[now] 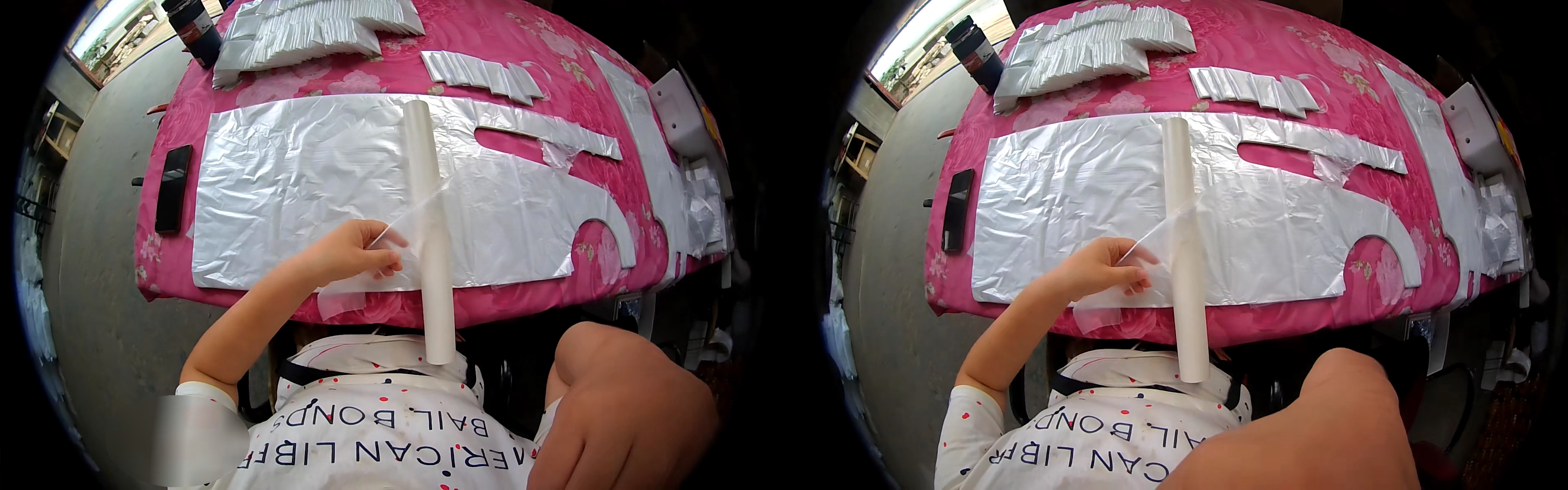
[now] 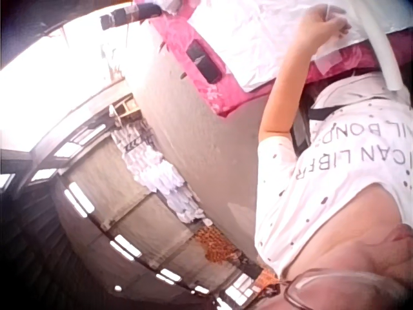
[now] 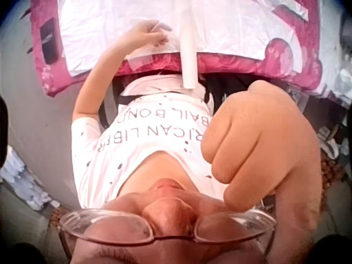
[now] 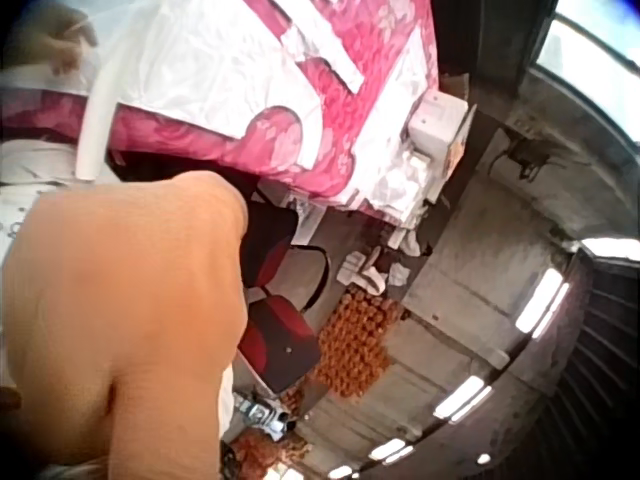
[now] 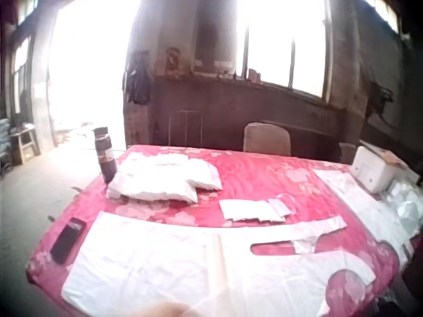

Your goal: The person repeatedly unrolls a roll of clear plastic wrap on a pink table, places small white rectangular items onto the film, folds the film over to enclose them, and sets the wrapped units aside. The person handles the plastic wrap roll and the small items by hand throughout.

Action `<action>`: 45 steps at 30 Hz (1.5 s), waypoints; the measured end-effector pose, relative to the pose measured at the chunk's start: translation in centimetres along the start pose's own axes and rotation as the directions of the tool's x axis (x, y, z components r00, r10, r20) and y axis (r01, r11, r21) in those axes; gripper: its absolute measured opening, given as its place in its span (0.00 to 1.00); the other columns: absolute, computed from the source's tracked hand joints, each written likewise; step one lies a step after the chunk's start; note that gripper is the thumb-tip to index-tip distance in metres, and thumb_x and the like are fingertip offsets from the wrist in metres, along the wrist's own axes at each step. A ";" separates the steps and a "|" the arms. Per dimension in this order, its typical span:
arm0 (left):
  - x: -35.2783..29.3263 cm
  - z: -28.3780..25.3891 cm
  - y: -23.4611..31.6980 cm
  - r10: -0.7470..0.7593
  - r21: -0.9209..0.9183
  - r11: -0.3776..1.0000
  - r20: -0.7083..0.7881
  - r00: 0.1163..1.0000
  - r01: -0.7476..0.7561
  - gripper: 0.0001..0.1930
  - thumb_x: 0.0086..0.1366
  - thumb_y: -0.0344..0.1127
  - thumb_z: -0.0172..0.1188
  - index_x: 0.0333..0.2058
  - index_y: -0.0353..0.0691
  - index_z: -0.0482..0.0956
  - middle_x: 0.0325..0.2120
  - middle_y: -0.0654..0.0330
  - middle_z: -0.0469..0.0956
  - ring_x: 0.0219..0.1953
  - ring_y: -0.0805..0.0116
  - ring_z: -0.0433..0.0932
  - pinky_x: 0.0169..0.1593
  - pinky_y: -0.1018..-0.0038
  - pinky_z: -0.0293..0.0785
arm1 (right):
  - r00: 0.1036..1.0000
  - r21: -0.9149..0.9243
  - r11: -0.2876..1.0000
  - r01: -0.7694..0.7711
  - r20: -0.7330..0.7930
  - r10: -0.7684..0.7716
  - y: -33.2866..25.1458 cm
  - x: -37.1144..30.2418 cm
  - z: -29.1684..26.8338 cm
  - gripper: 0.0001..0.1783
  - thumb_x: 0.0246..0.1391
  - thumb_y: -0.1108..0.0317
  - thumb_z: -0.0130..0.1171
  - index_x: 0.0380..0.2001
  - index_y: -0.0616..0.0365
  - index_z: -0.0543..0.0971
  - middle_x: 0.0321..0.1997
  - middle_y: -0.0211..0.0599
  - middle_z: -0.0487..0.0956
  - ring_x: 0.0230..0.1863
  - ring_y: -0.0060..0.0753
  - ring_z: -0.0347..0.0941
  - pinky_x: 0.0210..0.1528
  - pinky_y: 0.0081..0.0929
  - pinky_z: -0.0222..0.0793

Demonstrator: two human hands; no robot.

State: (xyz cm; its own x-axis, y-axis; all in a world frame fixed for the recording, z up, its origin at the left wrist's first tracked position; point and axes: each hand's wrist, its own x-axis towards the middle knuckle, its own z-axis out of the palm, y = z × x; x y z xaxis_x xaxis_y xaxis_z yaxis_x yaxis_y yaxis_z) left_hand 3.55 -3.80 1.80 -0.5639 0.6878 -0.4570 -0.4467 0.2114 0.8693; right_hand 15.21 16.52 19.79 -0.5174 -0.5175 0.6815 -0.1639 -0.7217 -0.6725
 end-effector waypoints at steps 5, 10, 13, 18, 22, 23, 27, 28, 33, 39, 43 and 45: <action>0.0 0.1 0.0 -0.001 -0.007 1.000 -0.001 1.000 0.001 0.13 0.60 0.28 0.54 0.43 0.29 0.72 0.26 0.58 0.77 0.29 0.75 0.75 0.34 0.77 0.72 | 1.000 -0.032 0.999 0.001 -0.029 -0.002 0.1 -0.3 -0.9 0.11 0.52 0.71 0.51 0.34 0.63 0.79 0.29 0.46 0.77 0.22 0.33 0.71 0.21 0.21 0.61; 0.3 -0.1 -0.3 -0.018 -0.012 1.000 0.012 1.000 0.018 0.14 0.59 0.29 0.55 0.44 0.29 0.71 0.28 0.57 0.77 0.30 0.74 0.75 0.34 0.78 0.73 | 0.997 -0.061 0.998 -0.017 -0.079 0.012 0.4 -0.3 -2.0 0.11 0.51 0.71 0.51 0.35 0.64 0.79 0.29 0.46 0.77 0.22 0.33 0.71 0.22 0.22 0.62; 0.1 0.0 -0.2 -0.026 -0.005 1.000 0.004 1.000 0.026 0.14 0.59 0.28 0.55 0.44 0.30 0.71 0.28 0.57 0.77 0.30 0.74 0.75 0.34 0.78 0.73 | 0.995 -0.078 0.997 -0.027 -0.100 0.019 0.4 -0.4 -2.3 0.11 0.51 0.71 0.51 0.35 0.64 0.78 0.28 0.46 0.77 0.22 0.33 0.72 0.22 0.22 0.63; 0.2 -0.3 -0.2 -0.021 -0.005 1.000 0.010 1.000 0.021 0.14 0.59 0.28 0.55 0.44 0.31 0.71 0.28 0.58 0.77 0.30 0.74 0.76 0.34 0.78 0.73 | 0.991 -0.096 0.995 -0.032 -0.132 0.020 0.6 -0.7 -2.7 0.11 0.50 0.71 0.52 0.35 0.65 0.78 0.27 0.46 0.76 0.22 0.33 0.72 0.23 0.23 0.64; 0.4 -0.3 -0.3 -0.030 -0.004 1.000 0.000 1.000 0.030 0.14 0.59 0.29 0.55 0.44 0.31 0.71 0.28 0.58 0.77 0.30 0.74 0.76 0.34 0.78 0.73 | 0.988 -0.125 0.991 -0.040 -0.152 0.021 0.6 -0.6 -2.9 0.12 0.49 0.71 0.52 0.35 0.65 0.78 0.27 0.46 0.76 0.23 0.33 0.72 0.23 0.24 0.65; 0.4 -0.3 -0.4 -0.030 -0.008 1.000 0.000 1.000 0.030 0.14 0.59 0.29 0.55 0.44 0.31 0.71 0.28 0.58 0.77 0.30 0.74 0.76 0.34 0.78 0.73 | 0.988 -0.133 0.990 -0.040 -0.156 0.019 0.6 -0.6 -2.9 0.12 0.49 0.71 0.52 0.35 0.65 0.77 0.27 0.46 0.76 0.23 0.33 0.72 0.23 0.24 0.65; 0.4 -0.7 -0.8 -0.013 -0.024 1.000 0.015 1.000 0.014 0.14 0.60 0.29 0.54 0.45 0.32 0.71 0.29 0.58 0.77 0.31 0.74 0.76 0.35 0.78 0.73 | 0.974 -0.205 0.977 -0.055 -0.227 0.007 -0.1 -1.0 -3.2 0.12 0.48 0.70 0.52 0.35 0.65 0.77 0.26 0.46 0.76 0.23 0.34 0.73 0.24 0.24 0.66; 0.5 -0.7 -0.6 -0.018 -0.007 1.000 0.000 1.000 0.018 0.14 0.60 0.29 0.54 0.44 0.32 0.71 0.28 0.58 0.77 0.30 0.74 0.76 0.35 0.78 0.73 | 0.964 -0.253 0.965 -0.063 -0.267 -0.007 -0.5 -1.4 -3.2 0.12 0.48 0.70 0.53 0.35 0.66 0.77 0.26 0.46 0.76 0.23 0.34 0.73 0.24 0.25 0.66; -0.8 -2.0 0.0 -0.040 0.018 0.999 -0.094 0.995 0.042 0.13 0.61 0.30 0.53 0.43 0.32 0.72 0.27 0.60 0.77 0.29 0.77 0.75 0.33 0.80 0.73 | 0.713 -0.544 0.502 -0.672 -0.658 0.241 1.6 -4.4 -4.0 0.14 0.47 0.65 0.55 0.33 0.66 0.77 0.25 0.44 0.76 0.22 0.34 0.73 0.24 0.26 0.67; -4.5 -7.2 0.1 -0.040 0.028 0.998 -0.280 0.959 0.050 0.11 0.60 0.31 0.54 0.41 0.33 0.74 0.25 0.61 0.76 0.26 0.78 0.74 0.32 0.82 0.72 | 0.244 -0.455 -0.447 -0.770 -0.857 0.453 10.1 -10.9 -3.4 0.30 0.42 0.38 0.56 0.23 0.60 0.76 0.19 0.43 0.76 0.22 0.44 0.74 0.26 0.35 0.69; -8.1 -11.1 -0.8 -0.047 0.026 0.997 -0.451 0.891 0.066 0.09 0.60 0.31 0.54 0.37 0.33 0.74 0.25 0.61 0.76 0.25 0.78 0.74 0.31 0.82 0.72 | 0.168 -0.279 -0.158 -0.947 -0.851 0.498 10.3 -11.1 -3.4 0.25 0.43 0.46 0.58 0.28 0.61 0.78 0.23 0.46 0.78 0.26 0.47 0.75 0.30 0.37 0.70; -10.0 -13.2 -1.4 -0.066 0.035 0.995 -0.515 0.855 0.098 0.09 0.60 0.32 0.54 0.37 0.33 0.74 0.26 0.61 0.76 0.25 0.78 0.74 0.32 0.82 0.72 | 0.178 -0.268 -0.131 -0.954 -0.864 0.470 10.2 -11.4 -3.5 0.23 0.43 0.48 0.58 0.29 0.60 0.78 0.24 0.46 0.78 0.27 0.47 0.76 0.31 0.36 0.70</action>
State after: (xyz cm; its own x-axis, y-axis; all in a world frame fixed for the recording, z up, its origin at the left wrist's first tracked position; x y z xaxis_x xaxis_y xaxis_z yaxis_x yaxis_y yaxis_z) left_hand 0.65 -20.17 2.72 -0.8101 0.2162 -0.5449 -0.4754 0.3015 0.8265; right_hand 16.54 16.72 4.15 -0.8953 -0.0343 -0.4442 0.2900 0.7120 -0.6395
